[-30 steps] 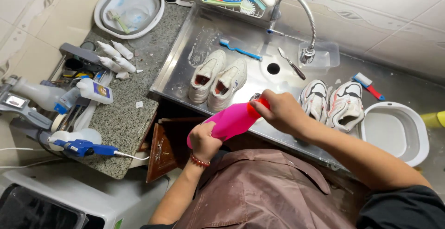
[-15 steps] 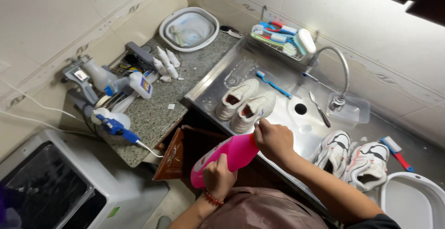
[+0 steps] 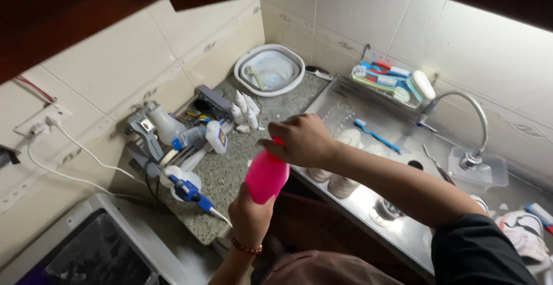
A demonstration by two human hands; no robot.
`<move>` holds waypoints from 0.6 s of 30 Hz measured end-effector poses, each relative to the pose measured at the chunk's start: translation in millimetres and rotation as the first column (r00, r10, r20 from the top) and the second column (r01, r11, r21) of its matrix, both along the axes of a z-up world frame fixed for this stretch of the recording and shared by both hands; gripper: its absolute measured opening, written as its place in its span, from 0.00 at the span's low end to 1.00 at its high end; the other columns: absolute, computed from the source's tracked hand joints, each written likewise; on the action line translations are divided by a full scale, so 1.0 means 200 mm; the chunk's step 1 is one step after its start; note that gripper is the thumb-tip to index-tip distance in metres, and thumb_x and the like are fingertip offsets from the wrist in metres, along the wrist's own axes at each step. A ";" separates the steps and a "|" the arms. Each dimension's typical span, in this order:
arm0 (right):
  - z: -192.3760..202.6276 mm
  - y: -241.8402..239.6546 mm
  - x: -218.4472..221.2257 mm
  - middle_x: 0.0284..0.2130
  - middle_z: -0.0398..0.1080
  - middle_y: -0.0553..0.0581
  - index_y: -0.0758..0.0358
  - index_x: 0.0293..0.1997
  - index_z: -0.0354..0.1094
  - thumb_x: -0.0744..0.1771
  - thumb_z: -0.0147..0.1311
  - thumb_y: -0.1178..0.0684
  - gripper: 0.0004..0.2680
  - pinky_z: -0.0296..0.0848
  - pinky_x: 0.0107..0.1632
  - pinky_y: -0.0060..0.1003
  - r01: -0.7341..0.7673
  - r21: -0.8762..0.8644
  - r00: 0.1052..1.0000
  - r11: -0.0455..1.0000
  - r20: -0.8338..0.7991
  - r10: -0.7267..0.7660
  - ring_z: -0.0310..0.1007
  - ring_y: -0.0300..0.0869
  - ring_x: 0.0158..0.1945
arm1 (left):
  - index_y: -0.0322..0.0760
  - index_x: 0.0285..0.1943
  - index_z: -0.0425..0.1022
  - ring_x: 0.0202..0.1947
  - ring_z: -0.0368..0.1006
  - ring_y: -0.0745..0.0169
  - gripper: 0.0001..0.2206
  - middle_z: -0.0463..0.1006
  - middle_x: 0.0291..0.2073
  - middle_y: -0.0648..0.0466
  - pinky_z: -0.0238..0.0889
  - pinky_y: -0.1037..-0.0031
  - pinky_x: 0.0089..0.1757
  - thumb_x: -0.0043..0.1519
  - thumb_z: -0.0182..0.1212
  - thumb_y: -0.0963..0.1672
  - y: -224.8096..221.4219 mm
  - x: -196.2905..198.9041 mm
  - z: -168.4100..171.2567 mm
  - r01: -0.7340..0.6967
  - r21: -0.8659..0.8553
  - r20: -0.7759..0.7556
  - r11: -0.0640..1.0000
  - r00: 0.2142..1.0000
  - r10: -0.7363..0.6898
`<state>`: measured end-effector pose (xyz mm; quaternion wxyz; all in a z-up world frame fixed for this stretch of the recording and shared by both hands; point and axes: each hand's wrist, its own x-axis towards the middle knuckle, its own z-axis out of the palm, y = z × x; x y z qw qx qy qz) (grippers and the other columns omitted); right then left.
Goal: Cleaning several pairs of white sneakers at a sink station.
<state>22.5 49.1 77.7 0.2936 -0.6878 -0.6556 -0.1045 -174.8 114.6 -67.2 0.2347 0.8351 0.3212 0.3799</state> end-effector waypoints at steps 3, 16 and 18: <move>0.41 0.37 0.08 0.30 0.74 0.60 0.66 0.41 0.71 0.69 0.58 0.37 0.17 0.74 0.35 0.43 -0.083 0.203 0.996 0.976 0.050 0.074 0.76 0.49 0.34 | 0.32 0.38 0.75 0.30 0.81 0.46 0.16 0.82 0.28 0.44 0.72 0.63 0.33 0.52 0.75 0.47 0.23 -0.04 0.17 0.061 -0.081 0.139 0.995 0.989 -0.050; 0.85 0.43 -0.10 0.25 0.63 0.51 0.70 0.40 0.66 0.72 0.58 0.47 0.13 0.61 0.34 0.33 0.029 0.431 0.841 0.902 -0.498 0.211 0.62 0.34 0.30 | 0.28 0.52 0.71 0.29 0.76 0.69 0.16 0.80 0.37 0.52 0.73 0.77 0.33 0.61 0.70 0.43 0.68 -0.25 0.94 0.350 -0.096 0.560 0.932 0.793 -0.240; 0.72 0.10 -0.05 0.28 0.65 0.50 0.71 0.45 0.64 0.73 0.57 0.47 0.13 0.64 0.36 0.30 -0.010 0.565 0.857 0.825 -0.421 0.299 0.65 0.33 0.32 | 0.27 0.52 0.70 0.28 0.75 0.69 0.15 0.80 0.36 0.51 0.71 0.78 0.32 0.62 0.70 0.41 0.71 -0.17 1.12 0.425 -0.051 0.589 0.904 0.744 -0.316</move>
